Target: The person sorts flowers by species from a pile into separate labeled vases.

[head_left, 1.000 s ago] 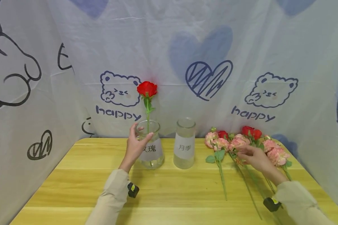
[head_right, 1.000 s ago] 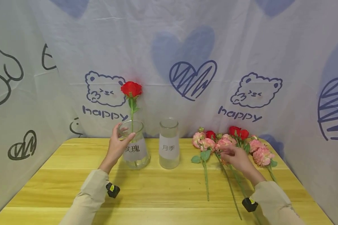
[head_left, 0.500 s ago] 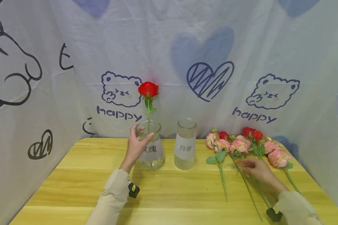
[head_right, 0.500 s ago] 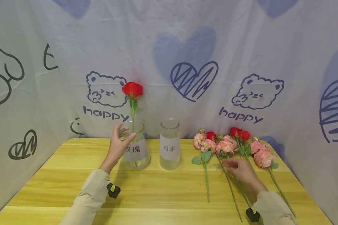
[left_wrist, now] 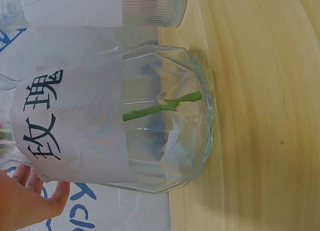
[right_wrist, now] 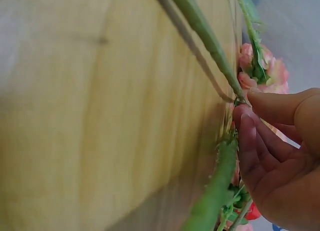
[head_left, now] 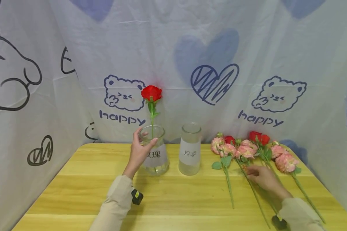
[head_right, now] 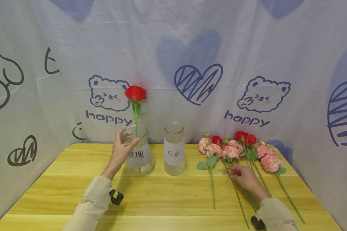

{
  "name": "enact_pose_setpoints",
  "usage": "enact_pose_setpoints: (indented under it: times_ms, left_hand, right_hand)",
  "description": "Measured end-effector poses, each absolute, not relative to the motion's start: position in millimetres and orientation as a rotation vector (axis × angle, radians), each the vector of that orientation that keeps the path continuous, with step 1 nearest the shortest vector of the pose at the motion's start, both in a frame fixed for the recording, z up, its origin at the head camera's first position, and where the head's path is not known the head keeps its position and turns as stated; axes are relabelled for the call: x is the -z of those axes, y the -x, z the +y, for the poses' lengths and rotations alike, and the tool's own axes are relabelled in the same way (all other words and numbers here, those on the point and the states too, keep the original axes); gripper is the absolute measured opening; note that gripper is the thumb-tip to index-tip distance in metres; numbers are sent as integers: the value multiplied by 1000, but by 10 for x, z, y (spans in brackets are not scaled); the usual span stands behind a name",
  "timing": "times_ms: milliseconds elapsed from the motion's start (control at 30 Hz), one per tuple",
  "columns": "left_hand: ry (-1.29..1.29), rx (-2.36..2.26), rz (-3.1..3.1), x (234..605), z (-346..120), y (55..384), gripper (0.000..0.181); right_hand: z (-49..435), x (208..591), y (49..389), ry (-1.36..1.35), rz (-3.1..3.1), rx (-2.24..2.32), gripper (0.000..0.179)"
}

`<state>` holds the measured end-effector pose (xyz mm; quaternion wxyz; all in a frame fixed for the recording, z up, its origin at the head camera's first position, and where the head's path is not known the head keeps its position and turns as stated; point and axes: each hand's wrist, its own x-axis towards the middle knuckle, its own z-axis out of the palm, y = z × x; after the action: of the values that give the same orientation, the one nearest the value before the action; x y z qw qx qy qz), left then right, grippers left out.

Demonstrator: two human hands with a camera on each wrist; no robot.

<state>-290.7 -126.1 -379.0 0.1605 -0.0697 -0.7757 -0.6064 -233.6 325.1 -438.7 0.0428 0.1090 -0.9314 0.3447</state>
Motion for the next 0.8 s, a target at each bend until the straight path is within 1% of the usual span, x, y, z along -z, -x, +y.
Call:
enact_pose_setpoints:
  times_ms: [200, 400, 633, 800]
  left_hand:
    - [204, 1733, -2206, 3800, -1258, 2914, 81]
    - [207, 1730, -2207, 3794, -1260, 2909, 82]
    - [195, 1726, -2214, 3793, -1259, 2898, 83]
    - [193, 1731, -2215, 3796, -1261, 2897, 83]
  right_hand:
    - [3221, 4400, 2375, -391, -2856, -966, 32]
    - [3186, 4397, 2398, -362, -2883, -855, 29]
    - [3139, 4370, 2411, -263, -2915, -954, 33]
    - [3145, 4322, 2415, -164, -2919, -1156, 33]
